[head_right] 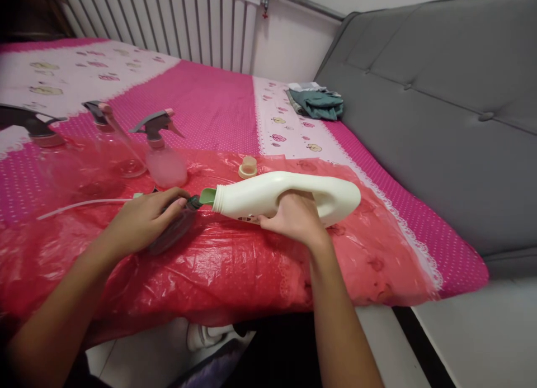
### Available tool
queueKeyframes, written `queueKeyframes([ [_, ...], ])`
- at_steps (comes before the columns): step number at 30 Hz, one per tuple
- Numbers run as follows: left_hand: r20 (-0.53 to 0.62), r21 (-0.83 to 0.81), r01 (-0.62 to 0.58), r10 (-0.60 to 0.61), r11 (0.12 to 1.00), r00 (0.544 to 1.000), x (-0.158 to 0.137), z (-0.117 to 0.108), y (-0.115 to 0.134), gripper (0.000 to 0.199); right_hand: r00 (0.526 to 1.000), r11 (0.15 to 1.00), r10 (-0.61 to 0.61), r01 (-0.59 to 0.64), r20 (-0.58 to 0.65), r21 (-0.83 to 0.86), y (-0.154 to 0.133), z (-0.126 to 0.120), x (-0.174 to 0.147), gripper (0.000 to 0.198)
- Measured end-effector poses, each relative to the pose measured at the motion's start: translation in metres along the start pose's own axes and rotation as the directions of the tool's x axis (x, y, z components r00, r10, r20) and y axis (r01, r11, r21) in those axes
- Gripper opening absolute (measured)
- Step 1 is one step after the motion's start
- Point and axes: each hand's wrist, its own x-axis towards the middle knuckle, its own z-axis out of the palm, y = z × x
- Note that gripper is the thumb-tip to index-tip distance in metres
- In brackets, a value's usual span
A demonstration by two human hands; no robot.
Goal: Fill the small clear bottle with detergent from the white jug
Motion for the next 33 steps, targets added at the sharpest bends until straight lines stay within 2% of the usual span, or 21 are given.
queueKeyframes([
  [6,-0.019,-0.003,-0.009,0.009,1.0,1.0,-0.001,0.002,-0.002,0.055,1.0,1.0,0.013,-0.012,0.025,-0.029,0.0,-0.001,0.001,0.058],
  [13,-0.014,-0.014,-0.014,0.014,1.0,1.0,0.0,0.002,-0.002,0.055,0.998,0.997,0.04,-0.037,-0.046,0.063,0.006,0.005,0.0,0.068],
  [17,-0.015,-0.017,-0.013,0.013,1.0,1.0,-0.001,0.0,-0.002,0.056,0.996,0.995,0.035,-0.027,-0.081,0.1,0.006,0.003,-0.003,0.067],
  [24,-0.026,-0.011,-0.013,0.013,1.0,1.0,-0.003,0.0,-0.003,0.055,0.997,0.998,0.052,-0.053,-0.05,-0.019,-0.005,0.003,-0.011,0.055],
  [30,-0.018,0.014,-0.014,0.014,1.0,1.0,-0.002,0.001,-0.004,0.055,0.986,0.988,0.124,-0.132,-0.108,-0.074,-0.019,0.014,-0.011,0.059],
  [33,-0.014,0.02,-0.011,0.011,1.0,1.0,-0.002,0.0,-0.002,0.055,0.985,0.988,0.125,-0.134,-0.116,-0.074,-0.022,0.015,-0.009,0.062],
])
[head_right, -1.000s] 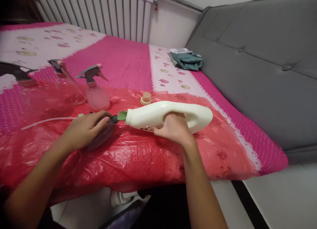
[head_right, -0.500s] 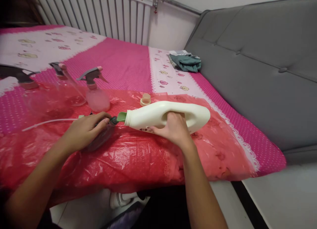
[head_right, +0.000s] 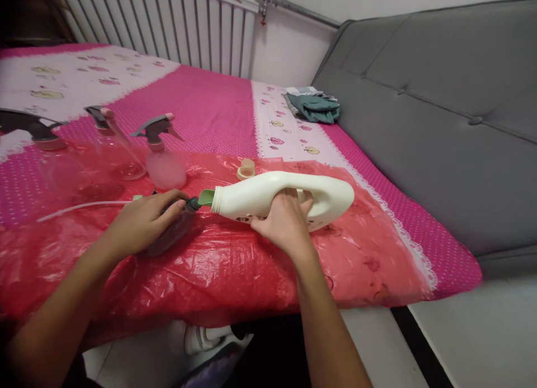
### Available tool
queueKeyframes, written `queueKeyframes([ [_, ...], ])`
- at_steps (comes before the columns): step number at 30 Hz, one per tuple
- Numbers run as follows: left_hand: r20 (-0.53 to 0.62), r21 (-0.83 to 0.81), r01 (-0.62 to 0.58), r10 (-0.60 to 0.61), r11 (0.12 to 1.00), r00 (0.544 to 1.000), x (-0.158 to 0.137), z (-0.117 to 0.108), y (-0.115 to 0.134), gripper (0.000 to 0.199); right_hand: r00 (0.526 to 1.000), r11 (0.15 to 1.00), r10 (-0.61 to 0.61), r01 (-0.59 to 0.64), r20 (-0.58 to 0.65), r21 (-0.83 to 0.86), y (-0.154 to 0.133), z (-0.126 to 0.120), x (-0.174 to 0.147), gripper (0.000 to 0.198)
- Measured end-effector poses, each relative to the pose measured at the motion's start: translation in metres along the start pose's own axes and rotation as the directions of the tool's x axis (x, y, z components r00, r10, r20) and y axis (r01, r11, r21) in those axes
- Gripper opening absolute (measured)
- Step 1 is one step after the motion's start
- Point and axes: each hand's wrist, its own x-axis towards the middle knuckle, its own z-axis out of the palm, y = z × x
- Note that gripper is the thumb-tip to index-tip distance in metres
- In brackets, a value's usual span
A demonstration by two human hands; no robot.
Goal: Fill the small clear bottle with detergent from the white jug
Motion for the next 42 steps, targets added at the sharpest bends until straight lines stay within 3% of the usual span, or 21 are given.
queueKeyframes([
  [16,-0.009,-0.032,-0.026,0.025,0.999,1.0,-0.0009,0.0019,-0.0013,0.055,0.997,0.999,0.049,-0.049,-0.064,-0.004,0.0038,0.0069,0.0026,0.074],
  [29,-0.019,-0.025,-0.022,0.021,0.999,1.0,-0.0009,0.002,-0.0012,0.055,0.997,1.0,0.003,-0.005,-0.077,-0.017,0.0056,0.007,0.001,0.067],
  [42,-0.014,-0.009,-0.025,0.025,1.0,1.0,-0.0002,0.0015,0.0005,0.054,0.998,0.999,0.039,-0.041,-0.05,-0.033,0.0008,0.0043,-0.0013,0.059],
])
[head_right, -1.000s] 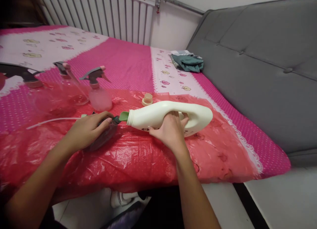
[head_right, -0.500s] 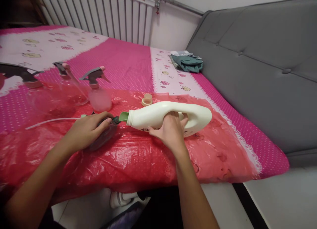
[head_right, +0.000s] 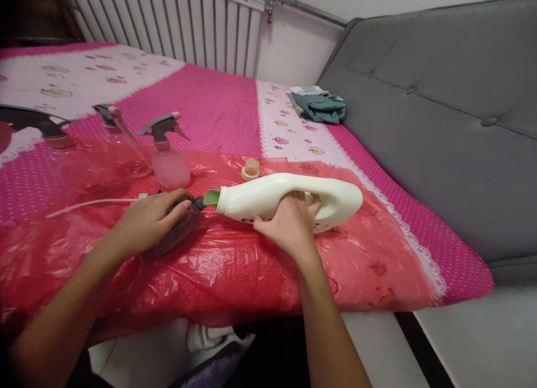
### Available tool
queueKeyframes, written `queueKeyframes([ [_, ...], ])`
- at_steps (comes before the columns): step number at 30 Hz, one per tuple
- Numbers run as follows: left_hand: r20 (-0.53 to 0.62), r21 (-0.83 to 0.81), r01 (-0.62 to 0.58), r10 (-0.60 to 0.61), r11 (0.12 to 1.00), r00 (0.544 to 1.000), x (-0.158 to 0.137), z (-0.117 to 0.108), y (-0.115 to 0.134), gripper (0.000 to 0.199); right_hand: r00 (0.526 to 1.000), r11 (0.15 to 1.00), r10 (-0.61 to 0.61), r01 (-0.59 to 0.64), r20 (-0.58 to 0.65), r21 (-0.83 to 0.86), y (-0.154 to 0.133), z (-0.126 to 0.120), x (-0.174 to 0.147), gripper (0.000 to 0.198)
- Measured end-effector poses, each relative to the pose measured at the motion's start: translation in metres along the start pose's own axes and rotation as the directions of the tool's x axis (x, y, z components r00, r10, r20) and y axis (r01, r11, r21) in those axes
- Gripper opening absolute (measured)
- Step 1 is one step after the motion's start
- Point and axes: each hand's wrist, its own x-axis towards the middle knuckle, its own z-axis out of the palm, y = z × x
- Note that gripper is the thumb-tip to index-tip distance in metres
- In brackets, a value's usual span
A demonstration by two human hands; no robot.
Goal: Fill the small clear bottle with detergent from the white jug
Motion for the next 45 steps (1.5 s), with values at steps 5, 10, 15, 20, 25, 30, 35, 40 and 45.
queueKeyframes([
  [5,-0.003,0.0,-0.002,0.002,1.0,1.0,-0.0006,0.0003,-0.0013,0.054,1.0,1.0,-0.004,0.004,-0.012,0.001,0.0011,0.0012,0.0001,0.061],
  [10,0.004,-0.016,0.006,-0.006,1.0,1.0,-0.0013,0.0003,-0.0012,0.054,1.0,1.0,-0.001,0.001,-0.012,0.005,0.0002,0.0009,0.0002,0.059],
  [15,0.011,-0.009,0.01,-0.01,1.0,1.0,-0.0008,-0.0002,-0.0001,0.054,1.0,1.0,0.006,-0.006,-0.006,0.009,-0.0002,0.001,0.0004,0.06],
  [20,0.011,-0.012,0.011,-0.011,1.0,1.0,-0.0008,0.0,-0.0003,0.054,1.0,1.0,0.017,-0.017,0.013,0.01,0.0005,0.0006,0.0003,0.06],
  [25,0.004,-0.006,0.002,-0.002,1.0,1.0,-0.0009,0.0009,-0.0007,0.054,1.0,1.0,0.014,-0.014,0.026,0.017,0.0004,-0.0007,0.0005,0.061],
  [30,0.007,-0.007,0.004,-0.004,1.0,1.0,-0.0007,0.0013,-0.001,0.055,0.999,1.0,0.02,-0.02,0.037,0.007,0.0003,-0.0011,0.0013,0.059],
  [35,0.006,-0.012,0.003,-0.003,1.0,1.0,-0.0008,0.0014,-0.0016,0.055,0.998,1.0,0.0,0.0,0.056,-0.013,0.0024,-0.0013,0.0012,0.056],
  [40,0.009,-0.011,0.008,-0.008,1.0,1.0,-0.0007,0.0009,-0.001,0.056,0.997,1.0,0.01,-0.009,0.073,-0.019,0.0037,-0.0009,0.001,0.059],
  [45,0.002,-0.008,0.005,-0.005,1.0,1.0,-0.0002,0.0014,-0.0014,0.054,0.999,1.0,-0.008,0.008,0.044,0.0,0.0048,0.0004,0.0,0.061],
])
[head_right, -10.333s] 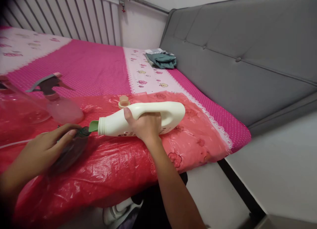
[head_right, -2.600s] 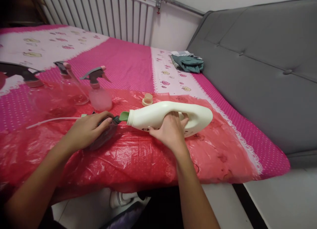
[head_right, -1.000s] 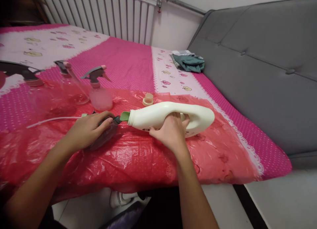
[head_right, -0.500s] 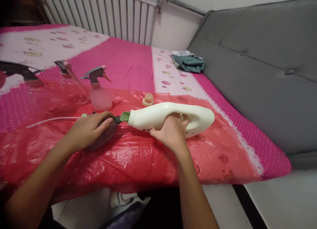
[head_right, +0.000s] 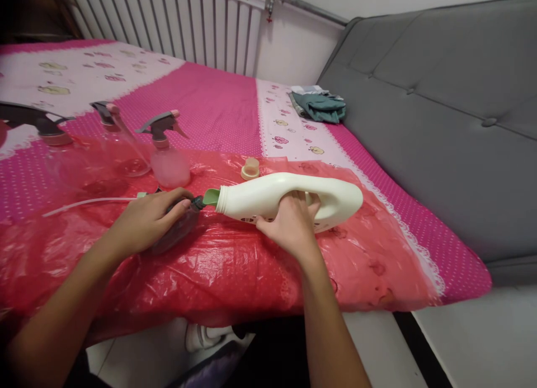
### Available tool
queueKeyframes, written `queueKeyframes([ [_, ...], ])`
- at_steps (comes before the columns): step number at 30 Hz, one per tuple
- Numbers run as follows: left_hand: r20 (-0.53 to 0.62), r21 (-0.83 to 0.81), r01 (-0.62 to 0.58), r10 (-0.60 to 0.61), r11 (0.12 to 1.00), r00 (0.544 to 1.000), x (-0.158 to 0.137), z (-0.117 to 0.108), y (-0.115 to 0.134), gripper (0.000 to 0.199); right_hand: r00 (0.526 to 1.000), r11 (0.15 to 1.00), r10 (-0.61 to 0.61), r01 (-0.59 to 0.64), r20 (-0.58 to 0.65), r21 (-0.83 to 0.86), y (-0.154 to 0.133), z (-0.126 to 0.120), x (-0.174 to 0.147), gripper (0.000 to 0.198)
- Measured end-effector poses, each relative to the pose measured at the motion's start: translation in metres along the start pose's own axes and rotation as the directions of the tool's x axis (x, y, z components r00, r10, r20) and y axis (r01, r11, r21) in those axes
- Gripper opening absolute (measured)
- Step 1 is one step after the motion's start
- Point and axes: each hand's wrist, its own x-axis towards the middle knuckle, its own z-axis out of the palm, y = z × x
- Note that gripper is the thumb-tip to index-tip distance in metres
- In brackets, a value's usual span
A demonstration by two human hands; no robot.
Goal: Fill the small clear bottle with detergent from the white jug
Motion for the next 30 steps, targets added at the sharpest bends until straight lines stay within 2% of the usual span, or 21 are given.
queueKeyframes([
  [14,0.005,-0.007,0.007,-0.007,1.0,1.0,0.0003,-0.0003,0.001,0.055,1.0,0.999,0.019,-0.019,-0.006,0.027,-0.0021,-0.0017,0.0004,0.059],
  [30,0.003,0.011,0.0,0.0,1.0,1.0,0.0007,0.0005,-0.0002,0.056,1.0,0.998,-0.014,0.013,0.011,0.056,0.0024,0.0001,-0.0006,0.059],
])
